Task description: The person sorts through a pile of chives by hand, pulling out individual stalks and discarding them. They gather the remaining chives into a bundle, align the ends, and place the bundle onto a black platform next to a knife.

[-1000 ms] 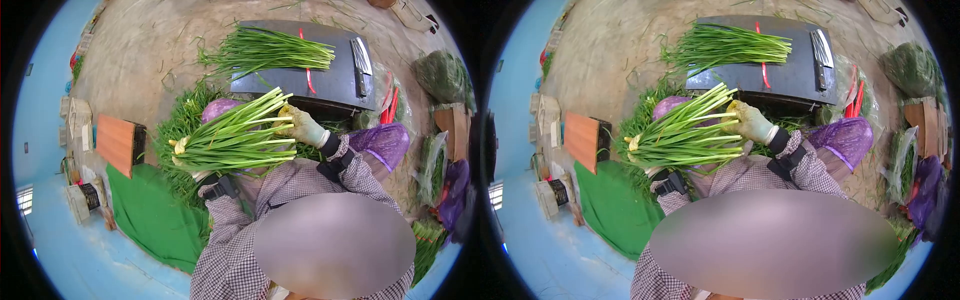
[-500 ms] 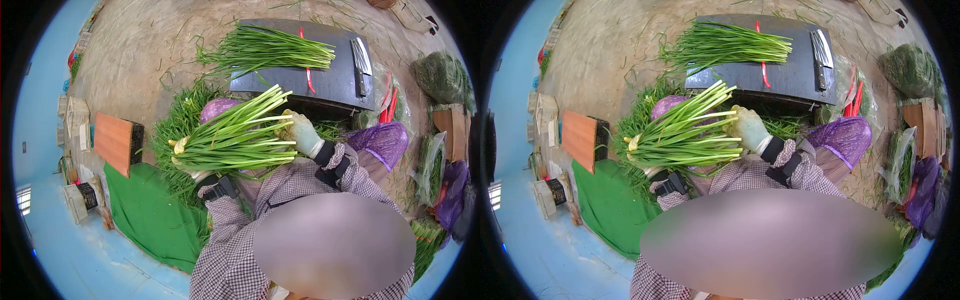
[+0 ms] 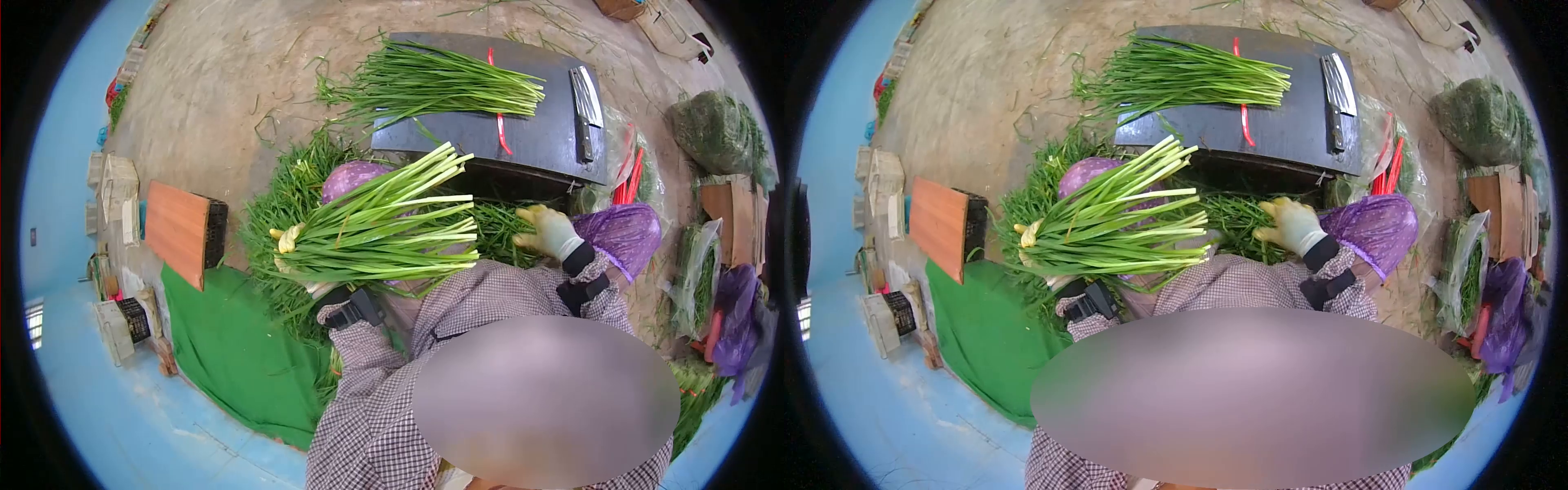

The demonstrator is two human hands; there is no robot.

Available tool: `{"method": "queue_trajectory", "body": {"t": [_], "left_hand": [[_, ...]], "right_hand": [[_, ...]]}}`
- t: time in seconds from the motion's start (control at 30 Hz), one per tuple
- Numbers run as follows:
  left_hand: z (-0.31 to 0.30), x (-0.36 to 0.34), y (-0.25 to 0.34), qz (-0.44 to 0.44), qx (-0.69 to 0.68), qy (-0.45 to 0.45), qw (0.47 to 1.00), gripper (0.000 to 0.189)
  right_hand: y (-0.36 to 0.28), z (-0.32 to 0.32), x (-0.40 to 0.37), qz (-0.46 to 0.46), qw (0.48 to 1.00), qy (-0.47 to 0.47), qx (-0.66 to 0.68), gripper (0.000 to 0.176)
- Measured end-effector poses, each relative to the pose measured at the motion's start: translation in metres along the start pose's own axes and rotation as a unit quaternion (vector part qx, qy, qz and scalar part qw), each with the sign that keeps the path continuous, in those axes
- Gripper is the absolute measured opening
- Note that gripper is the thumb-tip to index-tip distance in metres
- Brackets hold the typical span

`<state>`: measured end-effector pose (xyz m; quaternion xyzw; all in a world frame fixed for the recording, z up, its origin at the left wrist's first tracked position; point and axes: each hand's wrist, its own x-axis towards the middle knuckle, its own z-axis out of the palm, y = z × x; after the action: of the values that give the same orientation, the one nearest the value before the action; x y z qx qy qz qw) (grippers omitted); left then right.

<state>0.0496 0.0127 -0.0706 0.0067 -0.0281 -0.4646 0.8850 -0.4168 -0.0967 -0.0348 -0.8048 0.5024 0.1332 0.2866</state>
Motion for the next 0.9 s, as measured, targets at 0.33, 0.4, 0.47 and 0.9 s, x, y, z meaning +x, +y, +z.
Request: {"method": "queue_trajectory", "body": {"t": [0.33, 0.4, 0.47, 0.9], "left_hand": [[0.026, 0.0, -0.022, 0.052, 0.015, -0.008, 0.999, 0.031], [0.022, -0.003, -0.021, 0.072, 0.022, 0.012, 0.997, 0.031], [0.006, -0.001, -0.015, 0.058, -0.037, -0.024, 0.997, 0.032], [-0.001, 0.004, -0.008, 0.052, 0.004, -0.014, 0.999, 0.021]], "right_hand": [[-0.121, -0.017, 0.073, -0.279, 0.744, 0.094, 0.599, 0.026], [-0.126, -0.016, 0.073, -0.27, 0.766, 0.127, 0.569, 0.026], [-0.133, -0.02, 0.065, -0.217, 0.731, 0.162, 0.627, 0.018], [-0.087, -0.034, 0.059, -0.21, 0.742, -0.001, 0.637, 0.034]]}}
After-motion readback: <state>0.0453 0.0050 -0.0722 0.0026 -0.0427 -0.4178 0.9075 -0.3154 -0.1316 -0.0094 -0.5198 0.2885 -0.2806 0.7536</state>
